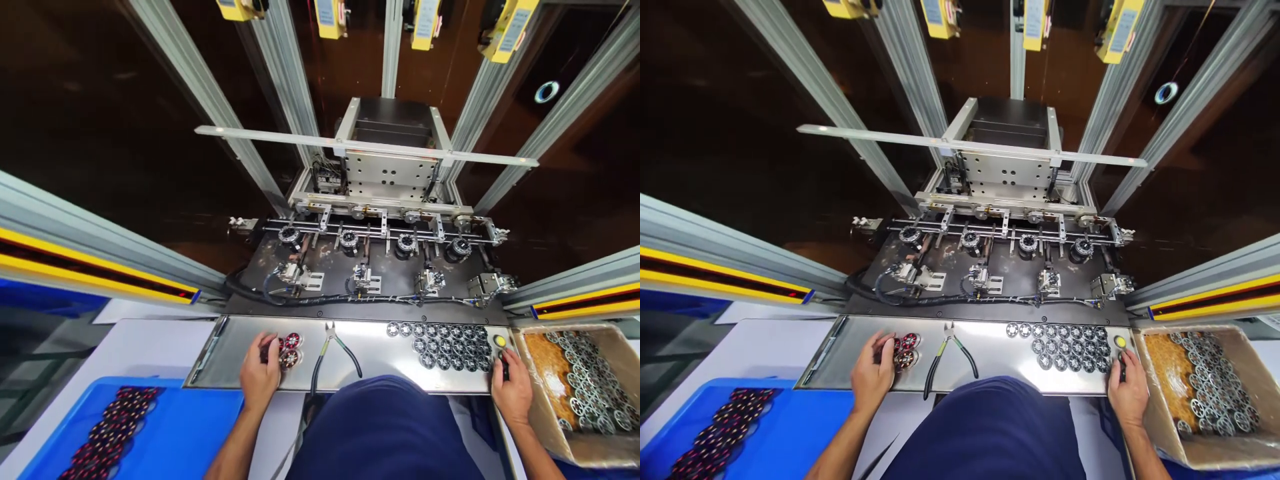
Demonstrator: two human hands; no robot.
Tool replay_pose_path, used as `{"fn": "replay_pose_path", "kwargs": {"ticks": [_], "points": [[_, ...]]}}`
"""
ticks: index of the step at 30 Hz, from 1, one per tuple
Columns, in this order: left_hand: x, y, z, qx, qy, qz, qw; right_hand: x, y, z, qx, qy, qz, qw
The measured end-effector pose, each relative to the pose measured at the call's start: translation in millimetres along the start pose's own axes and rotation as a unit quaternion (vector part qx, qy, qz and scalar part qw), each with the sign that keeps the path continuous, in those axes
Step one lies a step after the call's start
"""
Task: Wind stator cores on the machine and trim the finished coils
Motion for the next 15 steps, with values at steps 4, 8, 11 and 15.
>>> {"fn": "replay_pose_path", "kwargs": {"ticks": [4, 8, 11, 15], "points": [[-0.8, -1.0, 0.3, 0.002, 0.004, -0.006, 1.0, 0.0, -0.4, 0.8, -0.004, 0.003, -0.003, 1.0], [-1.6, -1.3, 0.7, 0.001, 0.006, -0.01, 1.0, 0.7, -0.7, 1.2, -0.002, 0.006, -0.001, 1.0], [-1.8, -1.1, 0.6, -0.001, 0.007, -0.01, 1.0, 1.3, -1.2, 0.9, -0.002, 0.005, 0.0, 1.0], [-1.1, -0.2, 0.3, -0.001, 0.005, -0.007, 1.0, 1.5, -1.6, 0.5, -0.003, 0.0, 0.0, 1.0]]}}
Point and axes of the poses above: each hand's wrist, its own z-axis away from the middle knuckle, its own y-axis out of the palm, x = y × z, the point moved 5 cm from there along -z, towards the middle knuckle, and after that the axes turned 7 degrees about x, right-handed, at the moved point
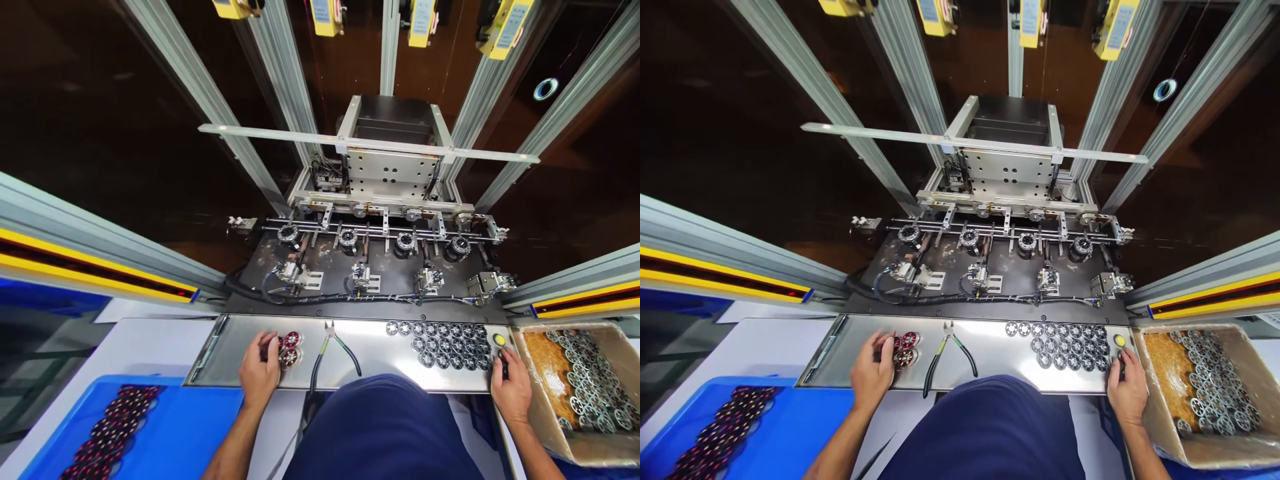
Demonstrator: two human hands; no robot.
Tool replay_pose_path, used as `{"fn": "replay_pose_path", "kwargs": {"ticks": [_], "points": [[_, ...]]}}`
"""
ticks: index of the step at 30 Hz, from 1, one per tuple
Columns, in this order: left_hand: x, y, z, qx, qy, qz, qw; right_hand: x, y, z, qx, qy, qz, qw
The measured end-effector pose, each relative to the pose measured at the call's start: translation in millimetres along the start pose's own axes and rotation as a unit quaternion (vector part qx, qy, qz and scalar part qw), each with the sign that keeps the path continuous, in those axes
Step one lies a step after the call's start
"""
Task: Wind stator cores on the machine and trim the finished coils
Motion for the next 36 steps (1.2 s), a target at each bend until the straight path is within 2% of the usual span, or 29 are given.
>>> {"fn": "replay_pose_path", "kwargs": {"ticks": [36], "points": [[2.3, 4.6, -0.8, -0.009, -0.003, 0.028, 1.0, -1.1, -2.9, -2.7, 0.014, -0.016, -0.011, 1.0]]}}
Point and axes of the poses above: each hand's wrist, its own z-axis away from the middle knuckle, its own y-axis out of the palm, x = y × z, the point moved 5 cm from there along -z, towards the middle knuckle, and after that the axes turned 7 degrees about x, right-handed, at the moved point
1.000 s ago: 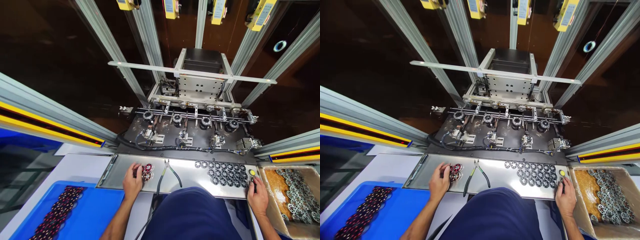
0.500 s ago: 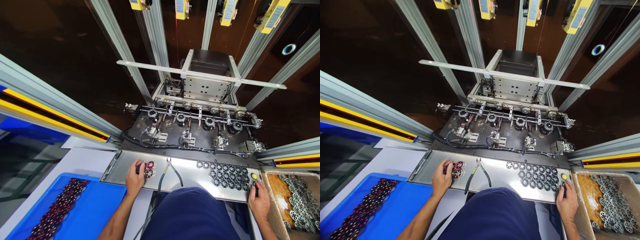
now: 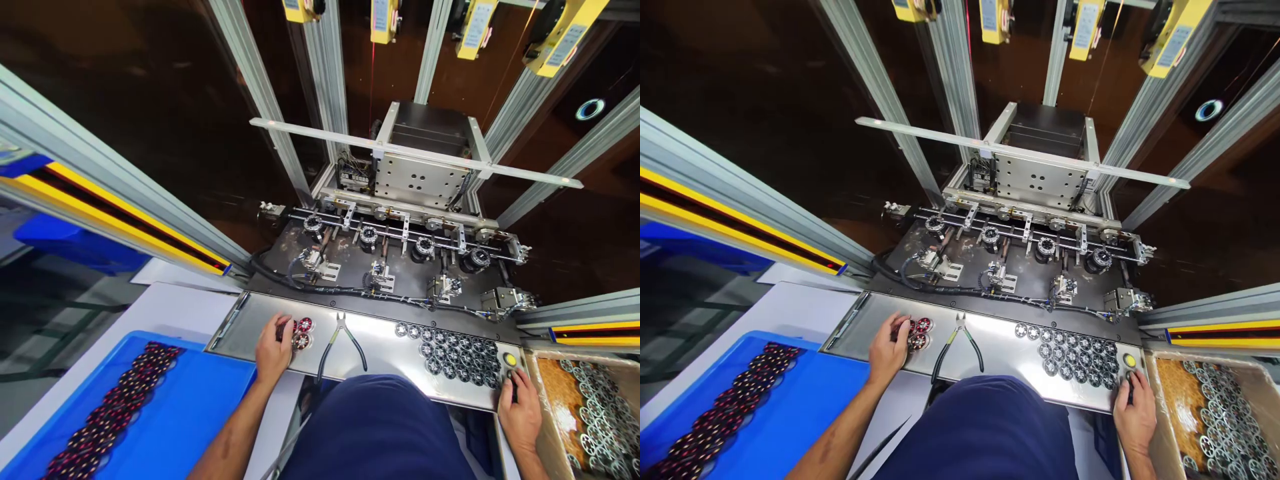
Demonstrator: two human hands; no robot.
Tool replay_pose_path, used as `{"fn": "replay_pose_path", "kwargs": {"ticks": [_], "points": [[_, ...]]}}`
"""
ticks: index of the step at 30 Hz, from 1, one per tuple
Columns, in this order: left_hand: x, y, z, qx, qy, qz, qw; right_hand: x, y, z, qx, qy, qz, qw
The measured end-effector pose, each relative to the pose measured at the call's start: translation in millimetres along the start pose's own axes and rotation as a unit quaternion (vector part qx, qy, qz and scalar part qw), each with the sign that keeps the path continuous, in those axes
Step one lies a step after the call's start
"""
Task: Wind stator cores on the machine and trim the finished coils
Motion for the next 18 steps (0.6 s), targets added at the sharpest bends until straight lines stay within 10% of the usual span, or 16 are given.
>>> {"fn": "replay_pose_path", "kwargs": {"ticks": [18], "points": [[0, -0.2, 1, -0.002, 0.001, 0.004, 1.0, 3, -18, 14, 0.064, -0.044, 0.015, 0.997]]}}
Point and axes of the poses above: each hand's wrist, its own z-axis away from the middle knuckle, its own y-axis out of the palm, x = y × z, the point moved 5 cm from there along -z, towards the middle knuckle, and after that the axes turned 7 degrees about x, right-handed, at the moved point
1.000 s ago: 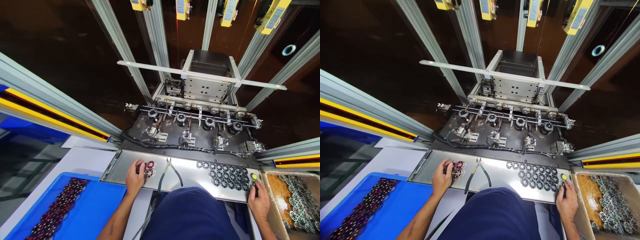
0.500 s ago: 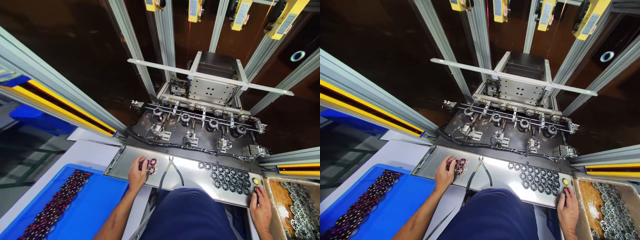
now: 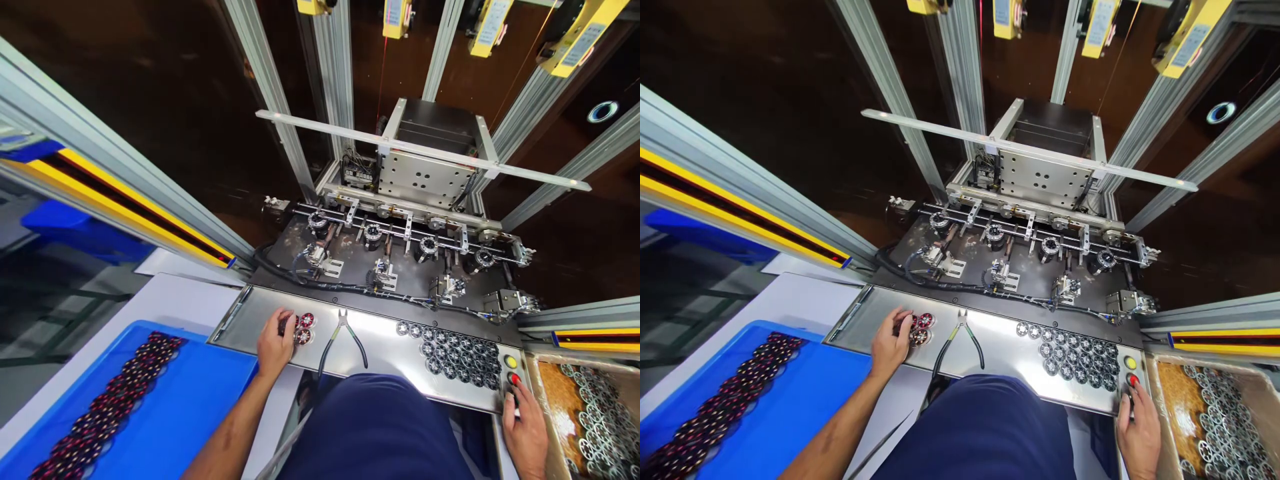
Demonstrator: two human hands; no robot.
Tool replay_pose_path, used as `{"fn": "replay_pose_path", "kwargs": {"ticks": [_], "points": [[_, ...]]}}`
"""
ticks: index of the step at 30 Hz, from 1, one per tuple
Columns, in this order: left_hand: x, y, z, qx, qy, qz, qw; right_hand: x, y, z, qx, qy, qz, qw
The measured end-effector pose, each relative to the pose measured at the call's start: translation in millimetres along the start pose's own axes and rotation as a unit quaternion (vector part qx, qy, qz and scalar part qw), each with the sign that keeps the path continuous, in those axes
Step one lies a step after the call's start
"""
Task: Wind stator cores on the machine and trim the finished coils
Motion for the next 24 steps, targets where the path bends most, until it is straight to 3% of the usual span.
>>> {"fn": "replay_pose_path", "kwargs": {"ticks": [13, 20, 24], "points": [[0, 0.0, 0, 0.0, -0.001, -0.004, 1.0, -3, -3, -2, 0.021, -0.036, 0.014, 0.999], [-1, -2.5, -1, 0.002, 0.001, -0.006, 1.0, -22, -3, -5, 0.105, -0.074, 0.008, 0.992], [-3, -3.1, 0, -0.001, 0.006, -0.008, 1.0, -46, 0, -1, 0.154, -0.019, -0.016, 0.988]]}}
Point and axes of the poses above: each hand's wrist, its own z-axis away from the middle knuckle, its own y-axis out of the palm, x = y × z, the point moved 5 cm from there along -z, towards the middle knuckle, and after that the axes turned 7 degrees about x, right-handed, at the moved point
